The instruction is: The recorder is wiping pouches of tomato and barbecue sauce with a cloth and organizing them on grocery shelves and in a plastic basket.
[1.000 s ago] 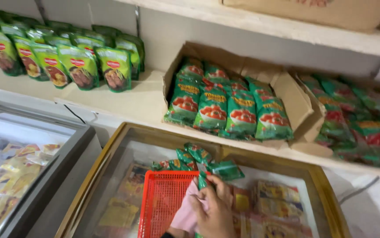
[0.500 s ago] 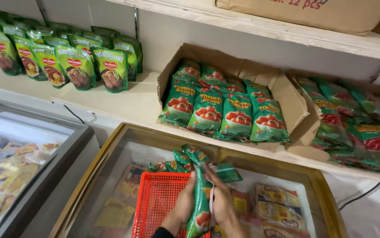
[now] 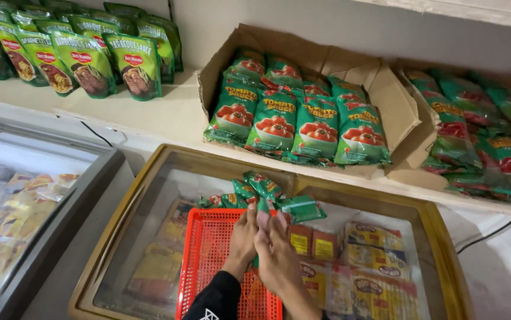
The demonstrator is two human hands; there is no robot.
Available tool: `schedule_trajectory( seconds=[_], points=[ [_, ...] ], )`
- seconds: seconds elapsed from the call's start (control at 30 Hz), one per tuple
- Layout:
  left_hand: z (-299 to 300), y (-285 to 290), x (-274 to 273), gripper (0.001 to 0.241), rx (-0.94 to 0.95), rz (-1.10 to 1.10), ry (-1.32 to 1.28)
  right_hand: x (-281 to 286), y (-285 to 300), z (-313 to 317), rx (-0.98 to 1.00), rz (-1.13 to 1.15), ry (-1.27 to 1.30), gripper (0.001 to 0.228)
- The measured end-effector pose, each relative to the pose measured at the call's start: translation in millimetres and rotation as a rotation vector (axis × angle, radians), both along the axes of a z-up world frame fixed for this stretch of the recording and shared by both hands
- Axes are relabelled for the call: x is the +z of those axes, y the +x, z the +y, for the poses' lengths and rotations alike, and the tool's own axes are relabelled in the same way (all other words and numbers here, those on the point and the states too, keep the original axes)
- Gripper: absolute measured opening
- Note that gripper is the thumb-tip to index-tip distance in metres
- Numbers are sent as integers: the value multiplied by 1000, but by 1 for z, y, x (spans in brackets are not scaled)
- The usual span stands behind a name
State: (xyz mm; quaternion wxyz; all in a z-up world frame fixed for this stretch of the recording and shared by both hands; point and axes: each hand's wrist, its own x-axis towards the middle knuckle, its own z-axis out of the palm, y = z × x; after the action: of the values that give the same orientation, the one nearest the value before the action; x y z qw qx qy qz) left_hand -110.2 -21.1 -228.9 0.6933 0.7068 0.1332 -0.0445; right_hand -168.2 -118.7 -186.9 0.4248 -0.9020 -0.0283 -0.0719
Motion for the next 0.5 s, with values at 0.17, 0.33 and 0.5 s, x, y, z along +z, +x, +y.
schedule_trajectory(
  seconds=[0.17,0.33,0.5],
  points=[
    [-9,-36,40,60,-251,2,131,22,23,-33,-202,534,564,85],
    [-34,-34,39,63,-57,133,-379,-68,46,-62,-246,175,868,54],
    [-19,-11,40,63,172,126,-220,-25,-10,-15,-70,396,514,61]
  ],
)
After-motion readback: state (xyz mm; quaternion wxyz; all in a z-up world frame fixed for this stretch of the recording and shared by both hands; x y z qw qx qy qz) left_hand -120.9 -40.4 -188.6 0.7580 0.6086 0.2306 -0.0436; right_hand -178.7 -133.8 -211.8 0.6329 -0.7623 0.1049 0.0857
